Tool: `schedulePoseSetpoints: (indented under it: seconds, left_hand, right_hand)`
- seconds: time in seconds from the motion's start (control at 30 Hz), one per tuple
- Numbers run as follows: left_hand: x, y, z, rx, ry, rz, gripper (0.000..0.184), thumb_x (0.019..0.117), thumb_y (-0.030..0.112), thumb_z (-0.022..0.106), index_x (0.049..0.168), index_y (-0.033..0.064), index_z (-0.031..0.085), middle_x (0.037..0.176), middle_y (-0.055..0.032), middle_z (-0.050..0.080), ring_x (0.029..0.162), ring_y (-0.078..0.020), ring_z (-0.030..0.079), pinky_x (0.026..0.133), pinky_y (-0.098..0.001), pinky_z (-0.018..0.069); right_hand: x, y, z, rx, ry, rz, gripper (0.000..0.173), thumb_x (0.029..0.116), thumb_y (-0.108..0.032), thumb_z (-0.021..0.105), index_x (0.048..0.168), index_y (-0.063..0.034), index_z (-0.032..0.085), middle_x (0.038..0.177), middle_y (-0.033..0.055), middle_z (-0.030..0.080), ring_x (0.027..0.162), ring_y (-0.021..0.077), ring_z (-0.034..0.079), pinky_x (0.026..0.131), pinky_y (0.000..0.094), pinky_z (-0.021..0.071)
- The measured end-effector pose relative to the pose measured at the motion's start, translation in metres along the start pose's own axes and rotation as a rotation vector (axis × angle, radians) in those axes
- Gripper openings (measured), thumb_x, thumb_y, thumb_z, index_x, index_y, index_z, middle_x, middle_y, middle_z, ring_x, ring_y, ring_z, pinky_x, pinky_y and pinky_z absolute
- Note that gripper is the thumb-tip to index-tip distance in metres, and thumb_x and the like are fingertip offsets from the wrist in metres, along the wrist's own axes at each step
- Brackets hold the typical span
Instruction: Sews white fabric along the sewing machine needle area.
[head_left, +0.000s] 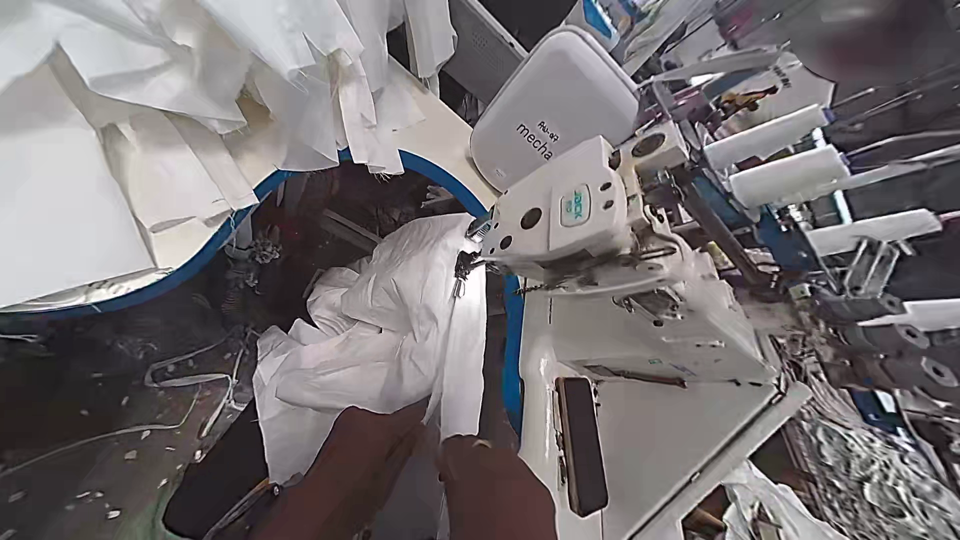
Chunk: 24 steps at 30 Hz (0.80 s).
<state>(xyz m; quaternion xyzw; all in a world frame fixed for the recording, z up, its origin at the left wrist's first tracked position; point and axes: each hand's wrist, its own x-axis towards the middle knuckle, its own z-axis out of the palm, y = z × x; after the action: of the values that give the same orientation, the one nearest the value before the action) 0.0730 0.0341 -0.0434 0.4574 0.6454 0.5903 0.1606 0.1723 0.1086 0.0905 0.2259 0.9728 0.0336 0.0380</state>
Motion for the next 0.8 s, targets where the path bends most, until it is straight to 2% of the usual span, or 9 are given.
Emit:
schedulePoseSetpoints:
  seconds: [0.07,0.2,0.27,0.33,0.47,0.57,0.7,0.77,0.8]
  left_hand:
    - [0.01,-0.007,0.008,-0.013,0.065,-0.017,0.033,0.0979,0.018,0.051,0.113,0.0055,0.077,0.053,-0.0052,0.058,0.041,-0.0176,0.054,0.041,-0.0359,0.0423]
    - [0.027,-0.01,0.011,-0.015,0.083,-0.048,0.034,0.0987,0.019,0.049,0.114,0.0055,0.077,0.052,-0.0047,0.058,0.043,-0.0183,0.056,0.041,-0.0365,0.044]
    - [0.03,-0.006,0.013,0.022,0.095,-0.044,0.035,0.0991,0.023,0.049,0.108,0.0055,0.077,0.053,-0.0049,0.058,0.044,-0.0195,0.058,0.04,-0.0375,0.0438]
    - [0.03,-0.003,0.011,0.034,0.081,-0.003,0.032,0.0979,0.021,0.05,0.104,0.0059,0.077,0.06,-0.0051,0.064,0.049,-0.0199,0.063,0.042,-0.0383,0.0476]
    - [0.044,-0.012,0.014,0.019,0.124,0.025,0.031,0.0966,0.021,0.049,0.103,0.0077,0.077,0.065,-0.0044,0.068,0.053,-0.0179,0.065,0.045,-0.037,0.0496]
    - [0.061,-0.019,0.016,-0.073,0.121,0.008,0.031,0.0971,0.017,0.05,0.107,0.0047,0.078,0.067,-0.0061,0.069,0.056,-0.0177,0.066,0.05,-0.0359,0.0513]
    - [0.085,-0.024,0.014,-0.15,0.095,-0.03,0.029,0.0994,0.012,0.051,0.109,0.0004,0.076,0.075,-0.0104,0.072,0.065,-0.0194,0.07,0.06,-0.0373,0.0545]
    - [0.094,-0.027,0.015,-0.178,0.1,-0.073,0.031,0.101,0.012,0.051,0.113,-0.0013,0.076,0.075,-0.0105,0.072,0.063,-0.0174,0.067,0.061,-0.0361,0.0537]
    - [0.098,-0.028,0.013,-0.194,0.09,-0.101,0.032,0.1024,0.013,0.05,0.114,-0.0011,0.075,0.072,-0.0086,0.069,0.059,-0.0148,0.062,0.059,-0.0337,0.0508]
  right_hand:
    - [0.004,0.01,-0.004,-0.009,0.01,0.005,0.011,0.0895,-0.008,0.066,0.086,-0.0034,0.076,0.078,0.0141,0.072,0.073,0.0321,0.072,0.065,0.046,0.0546]
    - [0.014,-0.001,0.004,-0.069,0.007,0.034,0.01,0.0868,-0.005,0.065,0.082,-0.0014,0.073,0.073,0.0145,0.069,0.065,0.0292,0.07,0.054,0.0384,0.0553]
    - [0.019,0.005,0.003,-0.082,-0.013,0.047,0.011,0.0882,-0.005,0.065,0.082,-0.0011,0.073,0.072,0.0142,0.069,0.063,0.0284,0.07,0.052,0.0373,0.0546]
    - [0.024,0.006,0.006,-0.099,-0.004,0.039,0.012,0.0872,-0.005,0.064,0.079,-0.0019,0.072,0.07,0.0129,0.068,0.06,0.0265,0.069,0.049,0.0352,0.0526]
    - [0.038,0.012,0.009,-0.105,0.024,0.017,0.011,0.0868,-0.005,0.065,0.081,-0.0023,0.074,0.071,0.0126,0.069,0.061,0.027,0.069,0.05,0.0364,0.053]
    - [0.051,0.018,0.009,-0.101,0.065,0.028,0.012,0.0866,-0.007,0.065,0.08,-0.0036,0.074,0.07,0.0115,0.069,0.061,0.0272,0.07,0.05,0.0377,0.0529]
    - [0.064,0.043,0.015,0.052,0.109,0.031,0.022,0.0908,-0.018,0.06,0.079,-0.0044,0.074,0.062,0.0081,0.063,0.053,0.0239,0.064,0.046,0.0387,0.049]
    - [0.048,0.066,0.035,0.303,0.065,0.067,0.025,0.0904,-0.02,0.062,0.079,-0.0005,0.072,0.058,0.0071,0.058,0.049,0.0192,0.057,0.047,0.0364,0.0449]
    - [0.034,0.075,0.051,0.506,0.026,0.101,0.025,0.0906,-0.02,0.065,0.076,0.0012,0.068,0.057,0.0046,0.055,0.05,0.013,0.051,0.05,0.0311,0.0419]
